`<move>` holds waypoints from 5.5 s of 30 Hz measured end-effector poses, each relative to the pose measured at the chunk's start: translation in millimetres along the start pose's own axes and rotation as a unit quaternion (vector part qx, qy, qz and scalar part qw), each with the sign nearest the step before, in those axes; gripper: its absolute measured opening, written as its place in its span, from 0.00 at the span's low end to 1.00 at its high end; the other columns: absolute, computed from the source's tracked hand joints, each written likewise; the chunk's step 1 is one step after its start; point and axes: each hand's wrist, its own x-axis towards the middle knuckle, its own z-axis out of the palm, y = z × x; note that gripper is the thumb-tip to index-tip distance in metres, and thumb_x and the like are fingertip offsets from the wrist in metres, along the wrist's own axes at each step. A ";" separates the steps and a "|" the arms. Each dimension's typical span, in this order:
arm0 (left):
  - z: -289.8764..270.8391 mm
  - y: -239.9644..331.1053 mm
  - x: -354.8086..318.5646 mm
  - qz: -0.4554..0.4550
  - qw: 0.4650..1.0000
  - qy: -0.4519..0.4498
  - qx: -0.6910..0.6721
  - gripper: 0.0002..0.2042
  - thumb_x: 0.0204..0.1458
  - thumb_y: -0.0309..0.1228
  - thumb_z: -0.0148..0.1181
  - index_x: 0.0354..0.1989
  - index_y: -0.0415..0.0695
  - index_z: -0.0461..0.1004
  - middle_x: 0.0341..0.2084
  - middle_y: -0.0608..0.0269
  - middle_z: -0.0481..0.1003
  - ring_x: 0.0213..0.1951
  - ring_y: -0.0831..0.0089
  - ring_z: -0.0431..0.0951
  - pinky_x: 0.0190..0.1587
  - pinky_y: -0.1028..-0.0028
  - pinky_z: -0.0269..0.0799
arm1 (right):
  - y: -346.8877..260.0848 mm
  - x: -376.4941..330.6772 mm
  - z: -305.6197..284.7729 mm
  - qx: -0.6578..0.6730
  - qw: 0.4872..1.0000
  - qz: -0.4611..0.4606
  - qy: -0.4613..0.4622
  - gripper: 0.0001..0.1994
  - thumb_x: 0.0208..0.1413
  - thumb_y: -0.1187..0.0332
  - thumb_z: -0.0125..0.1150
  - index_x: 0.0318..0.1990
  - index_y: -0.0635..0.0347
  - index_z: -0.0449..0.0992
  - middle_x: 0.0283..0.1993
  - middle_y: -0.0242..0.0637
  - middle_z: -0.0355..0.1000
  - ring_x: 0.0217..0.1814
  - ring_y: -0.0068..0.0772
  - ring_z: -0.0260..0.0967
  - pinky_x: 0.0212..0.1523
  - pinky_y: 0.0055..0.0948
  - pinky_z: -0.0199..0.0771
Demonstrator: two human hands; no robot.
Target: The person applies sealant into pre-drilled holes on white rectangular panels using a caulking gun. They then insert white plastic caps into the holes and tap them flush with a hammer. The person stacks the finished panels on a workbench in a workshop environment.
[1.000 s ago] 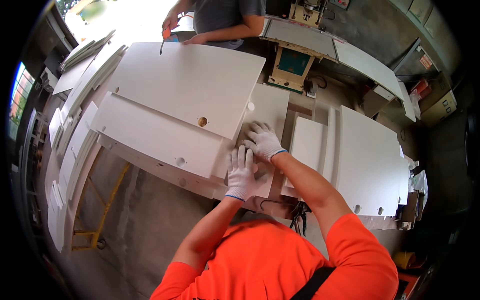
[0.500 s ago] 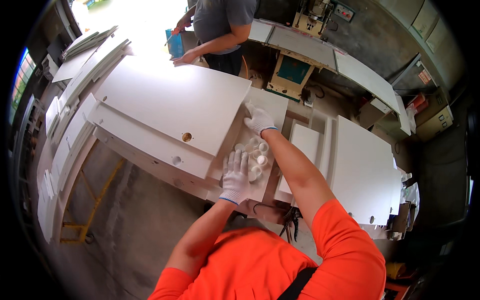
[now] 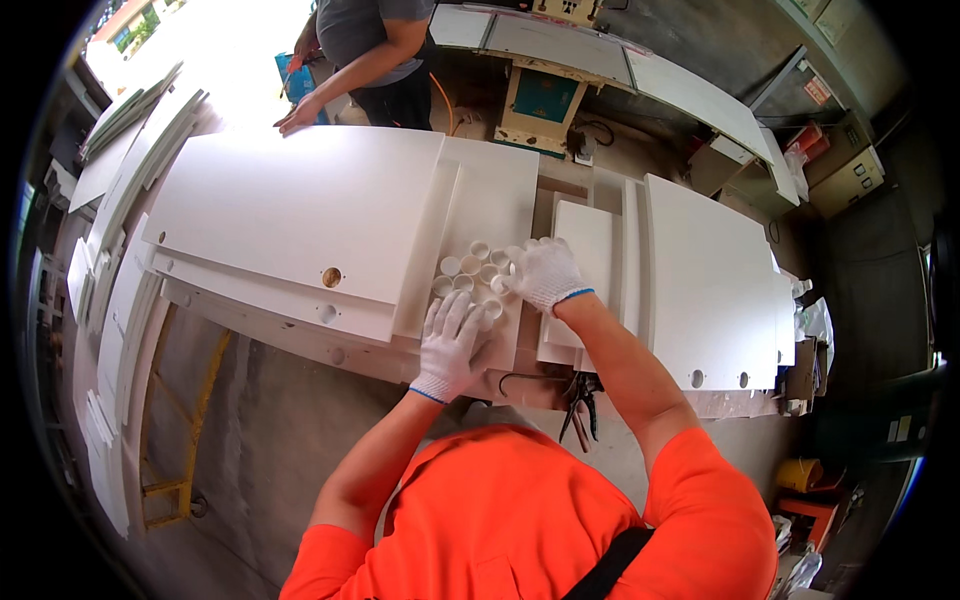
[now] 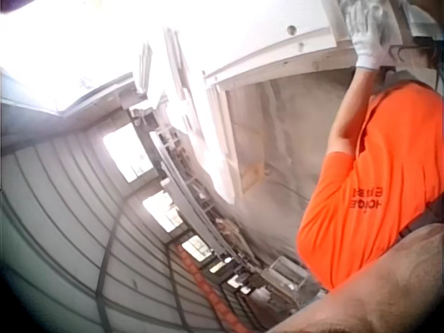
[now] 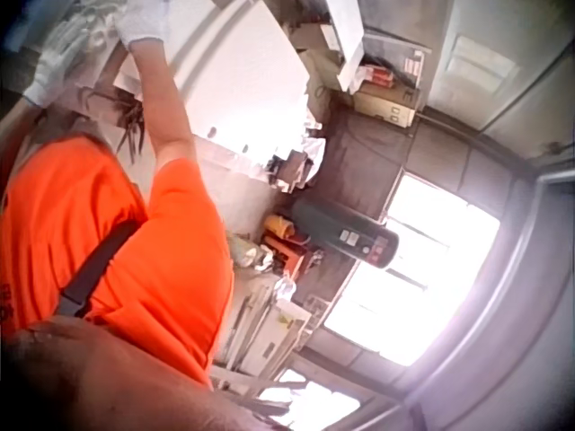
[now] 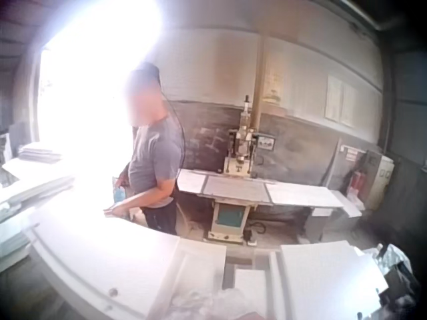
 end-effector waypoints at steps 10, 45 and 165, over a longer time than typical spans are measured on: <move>-0.3 -1.9 10.2 0.031 0.999 -0.013 0.031 0.19 0.49 0.33 0.73 0.52 0.47 0.82 0.57 0.57 0.80 0.65 0.50 0.75 0.73 0.43 0.61 | -3.9 5.6 4.9 0.051 0.998 0.014 -0.043 0.14 0.56 0.67 0.65 0.50 0.53 0.81 0.49 0.45 0.82 0.55 0.49 0.80 0.61 0.50 0.72; -139.6 -65.5 -104.7 -0.077 0.981 -0.071 -0.166 0.13 0.52 0.17 0.67 0.47 0.42 0.84 0.45 0.54 0.84 0.47 0.52 0.84 0.52 0.58 0.77 | -167.2 -107.7 205.0 0.138 0.940 0.297 -0.095 0.13 0.63 0.66 0.58 0.48 0.55 0.87 0.46 0.47 0.86 0.52 0.52 0.85 0.51 0.52 0.86; -196.6 -246.8 1.4 0.182 0.962 -0.079 -0.186 0.11 0.47 0.19 0.69 0.37 0.48 0.85 0.36 0.62 0.83 0.40 0.57 0.83 0.43 0.59 0.80 | -446.6 -91.8 72.3 0.199 0.904 0.342 0.162 0.30 0.70 0.67 0.59 0.79 0.51 0.64 0.35 0.48 0.77 0.30 0.56 0.77 0.31 0.51 0.76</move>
